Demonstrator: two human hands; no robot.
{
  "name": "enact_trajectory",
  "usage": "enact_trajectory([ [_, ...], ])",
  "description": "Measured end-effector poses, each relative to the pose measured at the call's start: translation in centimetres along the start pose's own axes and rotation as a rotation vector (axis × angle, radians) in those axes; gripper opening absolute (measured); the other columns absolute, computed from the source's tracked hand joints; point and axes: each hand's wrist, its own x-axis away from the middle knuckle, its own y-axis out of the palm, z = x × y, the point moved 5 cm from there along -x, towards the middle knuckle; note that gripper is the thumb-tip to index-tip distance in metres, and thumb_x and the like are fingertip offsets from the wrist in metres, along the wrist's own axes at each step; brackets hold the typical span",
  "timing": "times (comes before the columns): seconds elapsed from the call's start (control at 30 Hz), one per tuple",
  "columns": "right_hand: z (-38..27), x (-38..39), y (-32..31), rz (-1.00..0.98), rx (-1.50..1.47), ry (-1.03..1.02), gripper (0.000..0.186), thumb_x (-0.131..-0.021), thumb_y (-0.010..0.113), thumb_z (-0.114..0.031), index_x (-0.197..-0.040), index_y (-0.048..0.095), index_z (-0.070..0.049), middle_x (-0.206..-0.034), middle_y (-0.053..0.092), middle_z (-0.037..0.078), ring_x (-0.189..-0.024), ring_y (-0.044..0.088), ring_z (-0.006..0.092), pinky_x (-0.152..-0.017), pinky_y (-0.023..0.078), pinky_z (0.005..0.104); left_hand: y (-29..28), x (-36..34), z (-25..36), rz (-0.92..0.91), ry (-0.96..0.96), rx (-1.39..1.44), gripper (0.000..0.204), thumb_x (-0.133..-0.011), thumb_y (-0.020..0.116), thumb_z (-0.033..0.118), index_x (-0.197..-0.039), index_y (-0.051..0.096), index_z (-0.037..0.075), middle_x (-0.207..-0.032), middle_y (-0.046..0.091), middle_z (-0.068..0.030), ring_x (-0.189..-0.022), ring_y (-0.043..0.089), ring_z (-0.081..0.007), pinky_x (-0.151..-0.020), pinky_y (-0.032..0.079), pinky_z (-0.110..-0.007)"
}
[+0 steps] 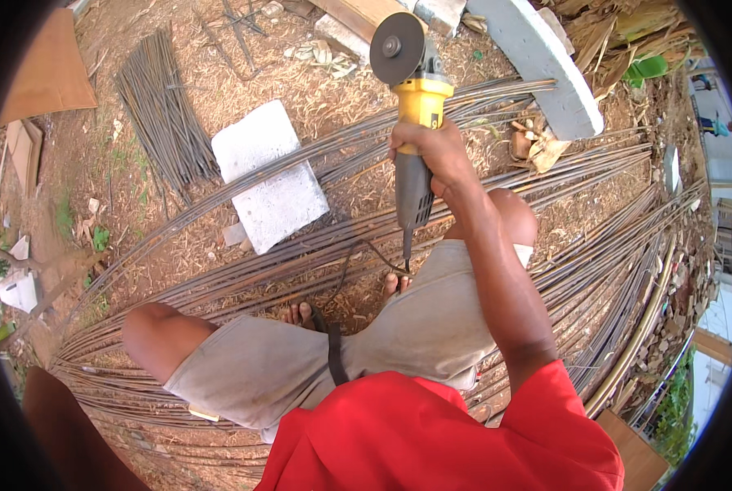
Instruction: The person uses an angle grinder to cut multiple steel rods placed on a white block. The person repeatedly positions the rods and cuts them, producing sparks, then moves the cut pieces aside.
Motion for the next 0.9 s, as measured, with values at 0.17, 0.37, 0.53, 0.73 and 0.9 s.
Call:
enact_trajectory([
  [0.17, 0.7, 0.1, 0.2, -0.043, 0.057, 0.036, 0.025, -0.079, 0.081, -0.004, -0.100, 0.069, 0.000, -0.084, 0.073, 0.008, -0.070, 0.070, 0.0179, -0.062, 0.056, 0.0343, -3.9, 1.2, 0.1, 0.320, -0.037, 0.105, 0.027, -0.101, 0.085, 0.026, -0.111, 0.078, 0.002, -0.098, 0.078, -0.0079, -0.092, 0.073, -0.0184, -0.084, 0.059, -0.037],
  [0.37, 1.1, 0.7, 0.2, -0.042, 0.205, -0.017, 0.025, -0.086, 0.078, -0.010, -0.107, 0.068, 0.001, -0.086, 0.072, 0.009, -0.072, 0.071, 0.0198, -0.067, 0.058, 0.0347, -4.8, 9.5, -8.1, 1.276, -0.304, 0.436, 0.027, -0.104, 0.082, 0.026, -0.113, 0.078, 0.002, -0.099, 0.078, -0.0078, -0.093, 0.072, -0.0175, -0.084, 0.059, -0.037],
  [0.53, 0.8, 2.3, 1.1, 0.031, 0.220, 0.010, 0.024, -0.089, 0.077, -0.012, -0.108, 0.066, -0.001, -0.083, 0.071, 0.010, -0.070, 0.072, 0.0204, -0.063, 0.061, 0.0345, 8.9, 14.0, -21.3, 1.399, -0.817, 0.714, 0.027, -0.105, 0.080, 0.027, -0.115, 0.079, 0.001, -0.100, 0.079, -0.0077, -0.094, 0.072, -0.0167, -0.085, 0.059, -0.037],
  [0.73, 0.7, 4.3, 2.2, 0.017, 0.225, -0.073, 0.021, -0.090, 0.077, -0.010, -0.104, 0.067, 0.002, -0.082, 0.073, 0.011, -0.070, 0.072, 0.0218, -0.066, 0.060, 0.0358, 28.8, 18.1, -20.8, 0.154, -1.292, 0.197, 0.115, -0.088, 0.070, 0.087, -0.155, 0.059, -0.006, -0.144, 0.071, -0.0316, -0.135, 0.069, -0.0448, -0.118, 0.051, -0.055],
  [0.9, 3.7, 5.8, 3.8, 0.094, 0.314, -0.060, 0.023, -0.085, 0.078, -0.005, -0.104, 0.069, 0.003, -0.086, 0.073, 0.011, -0.072, 0.072, 0.0219, -0.067, 0.060, 0.0364, 32.2, 18.0, -21.7, -0.105, -1.231, 0.310, 0.123, -0.078, 0.066, 0.101, -0.144, 0.069, -0.003, -0.137, 0.075, -0.0274, -0.136, 0.069, -0.0417, -0.123, 0.046, -0.059],
])
